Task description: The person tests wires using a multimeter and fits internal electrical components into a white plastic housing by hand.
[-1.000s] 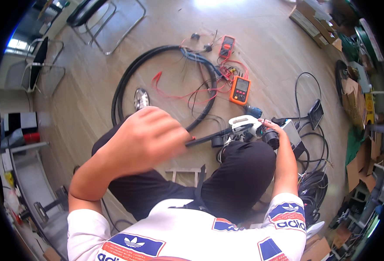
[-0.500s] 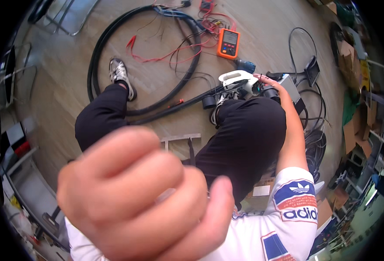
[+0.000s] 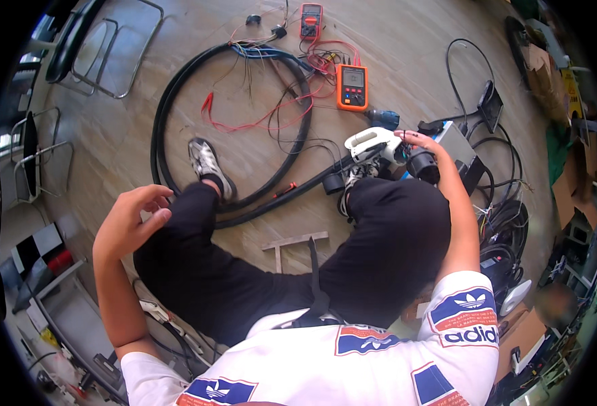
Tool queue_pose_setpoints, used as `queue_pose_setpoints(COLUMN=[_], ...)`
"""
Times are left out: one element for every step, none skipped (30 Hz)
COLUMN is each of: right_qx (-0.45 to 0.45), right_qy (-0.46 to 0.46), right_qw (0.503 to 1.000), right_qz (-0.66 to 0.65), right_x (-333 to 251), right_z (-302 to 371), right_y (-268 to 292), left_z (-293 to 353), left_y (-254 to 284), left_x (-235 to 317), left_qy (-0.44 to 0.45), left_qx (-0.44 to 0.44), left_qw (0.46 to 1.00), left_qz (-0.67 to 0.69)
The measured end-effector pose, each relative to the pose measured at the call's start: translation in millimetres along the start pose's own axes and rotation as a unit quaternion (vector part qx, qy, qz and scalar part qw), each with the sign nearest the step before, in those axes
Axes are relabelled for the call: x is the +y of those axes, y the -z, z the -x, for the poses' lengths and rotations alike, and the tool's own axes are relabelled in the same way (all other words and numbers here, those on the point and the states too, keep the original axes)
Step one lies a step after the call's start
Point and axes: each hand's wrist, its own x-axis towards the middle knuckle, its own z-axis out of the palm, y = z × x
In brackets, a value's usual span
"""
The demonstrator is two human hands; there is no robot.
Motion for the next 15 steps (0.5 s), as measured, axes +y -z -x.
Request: queue_pose_setpoints(right_qx=[-0.007,-0.018,-0.035,-0.053,-0.065,-0.073,-0.079,-0.086,-0.092,-0.101,-0.101,-0.108,-0.113,-0.118,-0.119], right_qy=[-0.023,-0.062,-0.118,-0.198,-0.264,-0.311,-0.343,-0.368,-0.384,-0.404,-0.402,-0.4,-0.4,-0.396,-0.394], right_qw=[1.0,0.998,0.991,0.976,0.957,0.94,0.927,0.915,0.909,0.9,0.896,0.899,0.899,0.901,0.901], right_qz=[-0.002,-0.016,-0.042,-0.072,-0.098,-0.118,-0.131,-0.139,-0.136,-0.133,-0.156,-0.141,-0.137,-0.132,-0.136], right_x=[9,32,66,114,156,187,204,206,206,201,205,206,207,204,202], right_z=[-5,-8,-12,-17,-22,-25,-30,-36,-40,-41,-40,-42,-41,-44,-45], right_y=[8,16,22,36,47,55,59,57,59,61,62,62,62,62,61], left_z=[-14,-33,-52,-74,-98,-123,-146,-166,-186,-203,-221,-237,-251,-263,-272], left_y=[5,12,19,24,27,30,32,31,30,25,21,14,3,-4,-12], left_x=[-18,-34,-54,-76,-99,-122,-144,-166,-186,-196,-206,-215,-224,-230,-236], left_qy=[0.013,0.047,0.078,0.107,0.117,0.125,0.136,0.135,0.133,0.133,0.15,0.144,0.14,0.135,0.131], left_qx=[-0.002,-0.017,-0.024,-0.034,-0.031,-0.024,-0.017,-0.009,0.0,0.007,-0.011,-0.028,-0.046,-0.059,-0.076], left_qw=[1.0,0.998,0.995,0.992,0.992,0.991,0.99,0.991,0.991,0.991,0.989,0.989,0.989,0.989,0.988], left_qz=[0.028,0.05,0.049,0.049,0.042,0.034,0.026,0.012,-0.001,-0.012,-0.002,-0.001,0.002,0.002,0.006])
